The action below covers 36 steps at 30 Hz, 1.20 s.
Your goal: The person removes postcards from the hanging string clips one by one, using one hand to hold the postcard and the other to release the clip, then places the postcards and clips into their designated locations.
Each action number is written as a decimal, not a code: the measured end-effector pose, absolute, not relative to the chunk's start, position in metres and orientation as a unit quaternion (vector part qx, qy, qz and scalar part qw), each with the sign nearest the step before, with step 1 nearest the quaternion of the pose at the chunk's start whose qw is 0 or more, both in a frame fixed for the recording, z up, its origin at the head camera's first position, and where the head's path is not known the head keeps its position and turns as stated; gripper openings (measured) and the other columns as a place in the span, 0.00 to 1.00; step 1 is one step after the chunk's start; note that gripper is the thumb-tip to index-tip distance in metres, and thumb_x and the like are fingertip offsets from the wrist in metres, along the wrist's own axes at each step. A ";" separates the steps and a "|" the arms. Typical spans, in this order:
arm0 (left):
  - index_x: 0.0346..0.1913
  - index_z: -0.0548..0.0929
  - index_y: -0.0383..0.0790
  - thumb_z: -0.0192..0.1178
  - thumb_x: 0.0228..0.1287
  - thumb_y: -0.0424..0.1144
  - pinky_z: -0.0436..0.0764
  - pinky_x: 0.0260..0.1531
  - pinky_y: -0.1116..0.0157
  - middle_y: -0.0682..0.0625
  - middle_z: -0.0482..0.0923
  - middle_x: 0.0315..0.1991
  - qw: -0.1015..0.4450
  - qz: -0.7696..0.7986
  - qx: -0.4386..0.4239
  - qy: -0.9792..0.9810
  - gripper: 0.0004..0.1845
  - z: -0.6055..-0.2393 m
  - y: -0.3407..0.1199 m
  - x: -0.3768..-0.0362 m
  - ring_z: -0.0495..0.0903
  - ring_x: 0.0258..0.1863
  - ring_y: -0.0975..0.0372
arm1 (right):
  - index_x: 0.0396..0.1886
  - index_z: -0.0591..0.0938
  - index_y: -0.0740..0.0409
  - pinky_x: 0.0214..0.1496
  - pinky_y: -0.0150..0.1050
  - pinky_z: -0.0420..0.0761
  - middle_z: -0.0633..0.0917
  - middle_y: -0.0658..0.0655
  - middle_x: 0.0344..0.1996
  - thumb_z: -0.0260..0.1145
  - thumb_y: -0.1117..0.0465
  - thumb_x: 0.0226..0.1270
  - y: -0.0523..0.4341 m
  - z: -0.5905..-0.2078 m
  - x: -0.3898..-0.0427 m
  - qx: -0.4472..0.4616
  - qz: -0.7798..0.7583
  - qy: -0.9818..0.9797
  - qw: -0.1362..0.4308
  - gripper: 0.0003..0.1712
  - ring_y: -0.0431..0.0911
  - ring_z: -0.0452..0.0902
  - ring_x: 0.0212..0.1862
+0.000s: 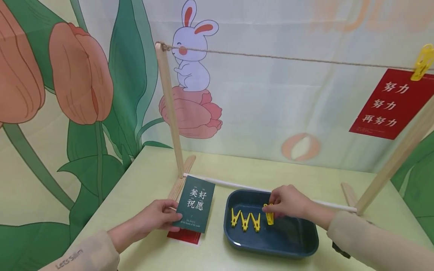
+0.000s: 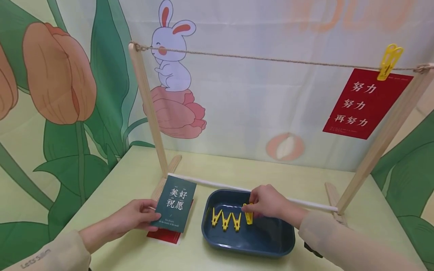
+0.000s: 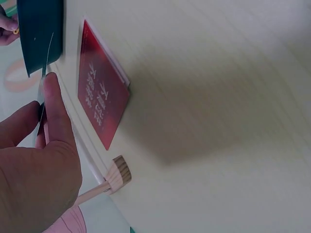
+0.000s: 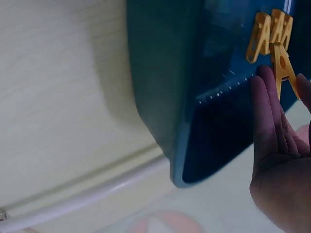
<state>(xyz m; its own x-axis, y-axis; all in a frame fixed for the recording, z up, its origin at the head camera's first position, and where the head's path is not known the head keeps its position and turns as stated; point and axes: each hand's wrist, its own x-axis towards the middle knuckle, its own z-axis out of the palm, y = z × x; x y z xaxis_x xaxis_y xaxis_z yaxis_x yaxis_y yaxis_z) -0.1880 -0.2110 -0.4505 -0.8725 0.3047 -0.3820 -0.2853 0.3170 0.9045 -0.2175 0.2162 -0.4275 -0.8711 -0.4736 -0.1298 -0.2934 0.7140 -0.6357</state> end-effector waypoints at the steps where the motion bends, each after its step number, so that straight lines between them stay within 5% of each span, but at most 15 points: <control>1: 0.59 0.77 0.26 0.64 0.76 0.28 0.92 0.46 0.57 0.41 0.87 0.44 0.255 0.586 0.009 0.769 0.14 -0.452 -0.212 -0.187 0.89 0.42 0.53 | 0.30 0.88 0.57 0.29 0.35 0.87 0.88 0.47 0.20 0.81 0.53 0.66 0.215 -0.429 -0.217 -0.206 -0.313 0.915 0.148 0.14 0.45 0.88 0.24; 15: 0.59 0.76 0.24 0.64 0.74 0.26 0.92 0.40 0.59 0.42 0.88 0.41 0.249 0.574 -0.022 0.780 0.16 -0.465 -0.214 -0.177 0.89 0.39 0.54 | 0.25 0.87 0.55 0.28 0.35 0.87 0.86 0.50 0.18 0.79 0.52 0.68 0.202 -0.443 -0.218 -0.166 -0.238 0.936 0.201 0.16 0.43 0.85 0.21; 28: 0.57 0.76 0.22 0.65 0.72 0.24 0.93 0.37 0.59 0.41 0.88 0.39 0.242 0.568 -0.006 0.787 0.16 -0.469 -0.214 -0.174 0.90 0.36 0.54 | 0.21 0.87 0.57 0.24 0.35 0.84 0.83 0.47 0.13 0.74 0.50 0.73 0.203 -0.449 -0.220 -0.177 -0.224 0.940 0.188 0.22 0.42 0.83 0.18; 36: 0.57 0.77 0.23 0.69 0.70 0.26 0.92 0.33 0.60 0.42 0.88 0.36 0.229 0.538 -0.012 0.811 0.18 -0.471 -0.212 -0.175 0.90 0.31 0.55 | 0.28 0.89 0.55 0.26 0.35 0.86 0.85 0.49 0.18 0.77 0.53 0.71 0.203 -0.451 -0.221 -0.180 -0.226 0.935 0.206 0.14 0.42 0.84 0.21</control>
